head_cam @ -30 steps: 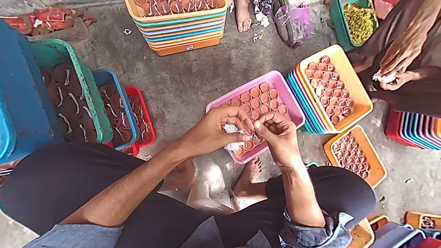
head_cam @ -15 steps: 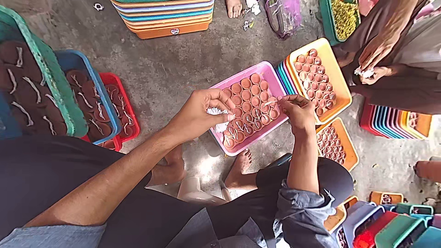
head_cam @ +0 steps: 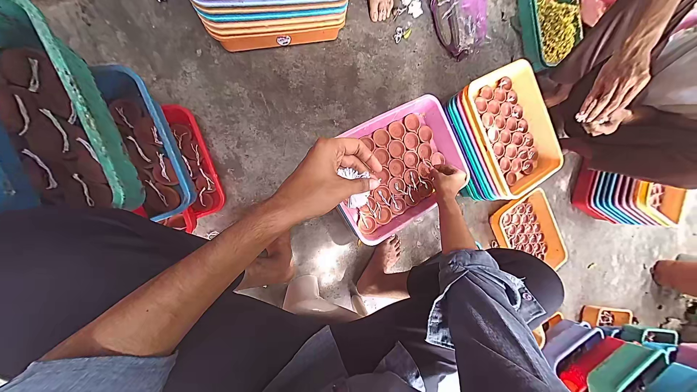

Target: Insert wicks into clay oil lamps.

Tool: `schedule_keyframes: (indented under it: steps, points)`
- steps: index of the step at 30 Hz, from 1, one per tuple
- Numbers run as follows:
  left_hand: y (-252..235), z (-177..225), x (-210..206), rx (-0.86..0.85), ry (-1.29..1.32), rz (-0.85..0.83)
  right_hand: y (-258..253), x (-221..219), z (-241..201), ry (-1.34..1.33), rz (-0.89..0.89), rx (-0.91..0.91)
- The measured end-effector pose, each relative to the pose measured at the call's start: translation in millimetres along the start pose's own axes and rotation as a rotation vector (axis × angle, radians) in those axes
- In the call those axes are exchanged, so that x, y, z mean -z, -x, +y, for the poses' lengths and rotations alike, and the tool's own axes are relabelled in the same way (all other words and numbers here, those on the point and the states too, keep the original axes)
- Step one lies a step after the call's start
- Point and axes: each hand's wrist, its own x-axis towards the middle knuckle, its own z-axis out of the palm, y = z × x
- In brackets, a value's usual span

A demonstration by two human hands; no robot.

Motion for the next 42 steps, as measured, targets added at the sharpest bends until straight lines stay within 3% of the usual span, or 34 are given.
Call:
schedule_keyframes:
  steps: [9, 21, 25, 28, 31, 36, 42]
  points:
    - [1, -2, -1, 0.009, -0.032, -0.011, 12, 7, -1, 0.349, -0.059, 0.104]
    - [1, -2, -3, -0.02, -0.02, -0.014, 18, 47, -29, 0.396, -0.132, 0.13]
    - [0, -1, -3, -0.075, 0.021, 0.005, 40, 77, -86, 0.101, -0.146, 0.257]
    - [0, 3, -5, -0.093, 0.044, 0.036, 95, 96, -136, -0.373, -0.399, 0.38]
    - [1, 7, -8, -0.119, 0.077, 0.051, 151, 101, -166, -0.599, -0.638, 0.481]
    - [4, 10, -10, -0.093, 0.162, 0.05, 188, 79, -171, -0.833, -0.73, 0.539]
    - [2, 14, -10, -0.027, 0.221, 0.011, 195, 71, -168, -0.866, -0.717, 0.591]
